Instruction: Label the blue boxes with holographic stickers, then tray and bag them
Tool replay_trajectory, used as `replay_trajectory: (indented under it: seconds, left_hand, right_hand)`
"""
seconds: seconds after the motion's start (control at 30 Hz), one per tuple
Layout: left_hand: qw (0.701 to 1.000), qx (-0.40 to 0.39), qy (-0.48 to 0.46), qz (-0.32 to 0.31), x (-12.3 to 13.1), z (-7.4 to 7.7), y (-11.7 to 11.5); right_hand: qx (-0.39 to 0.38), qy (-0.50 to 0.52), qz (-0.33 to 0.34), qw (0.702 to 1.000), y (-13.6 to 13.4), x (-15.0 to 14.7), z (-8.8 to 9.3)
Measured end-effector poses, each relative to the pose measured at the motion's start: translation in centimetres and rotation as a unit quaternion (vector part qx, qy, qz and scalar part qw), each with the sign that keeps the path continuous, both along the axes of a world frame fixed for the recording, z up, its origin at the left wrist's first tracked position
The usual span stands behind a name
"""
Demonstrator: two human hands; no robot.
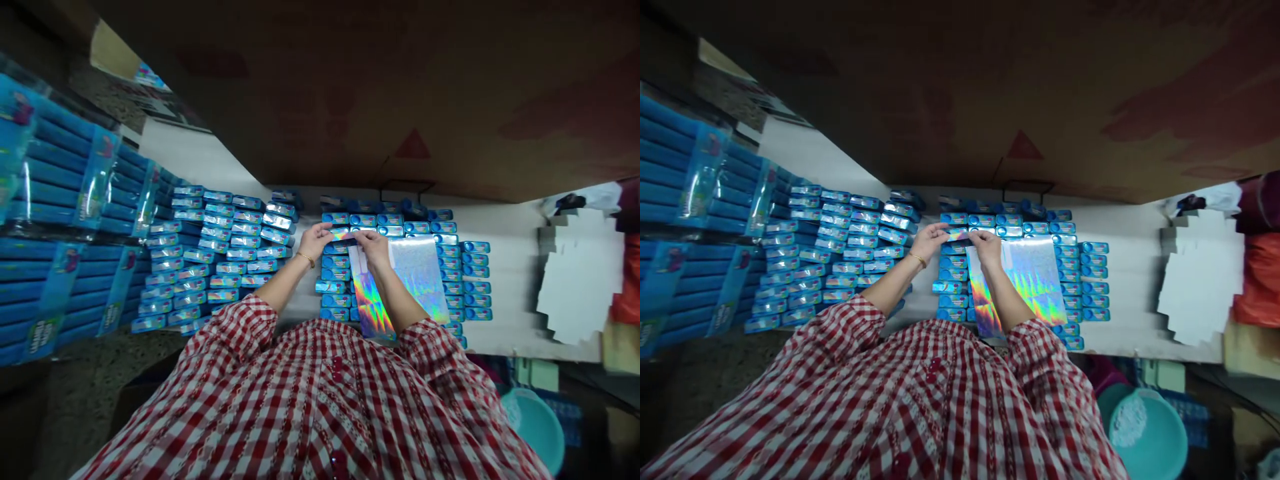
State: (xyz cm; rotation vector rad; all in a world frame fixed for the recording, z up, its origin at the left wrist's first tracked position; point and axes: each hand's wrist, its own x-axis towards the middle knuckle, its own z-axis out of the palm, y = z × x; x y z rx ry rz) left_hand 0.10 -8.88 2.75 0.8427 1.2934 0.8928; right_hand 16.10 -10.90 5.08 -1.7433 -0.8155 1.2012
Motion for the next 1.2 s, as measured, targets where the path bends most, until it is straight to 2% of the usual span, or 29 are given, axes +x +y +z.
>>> replay_trajectory:
  seconds: [0.13,0.3,0.6,0.77,0.9,0.97,1.07,1.13,1.2]
  left_hand:
    - [0.998,0.01,0.06,0.027,-2.4,-1.1,2.9]
    - [0.992,-0.016,0.111,0.06,-2.7,-2.8,5.2]
    - [0.987,0.011,0.152,0.048,-1.9,-5.0,5.7]
    - [0.98,0.025,0.196,0.038,-1.7,-5.3,5.7]
    - [0.963,0.036,0.263,0.045,-1.8,-5.1,4.8]
    - [0.951,0.087,0.297,0.021,-1.7,-4.9,4.0]
    - [0.924,0.141,0.348,-0.072,-1.2,-4.6,3.2]
    - [0.907,0.122,0.384,-0.124,-1.2,-4.4,3.0]
    - [0.893,0.092,0.416,-0.148,-1.5,-3.8,3.0]
  right_hand:
    - [0.059,-0.118,0.025,0.991,2.7,-2.9,-2.1]
    - [0.063,-0.285,0.07,0.954,4.9,-4.2,-3.2]
    - [0.051,-0.396,0.105,0.911,5.1,-4.1,-4.0]
    - [0.041,-0.43,0.121,0.894,5.0,-4.4,-4.2]
    - [0.095,-0.452,0.109,0.88,4.2,-3.8,-3.5]
    - [0.111,-0.492,0.154,0.85,3.6,-3.6,-3.0]
    - [0.108,-0.55,0.266,0.784,3.0,-3.9,-2.4]
    - [0.095,-0.566,0.316,0.756,2.8,-4.3,-2.2]
    - [0.082,-0.564,0.33,0.752,2.6,-3.9,-1.9]
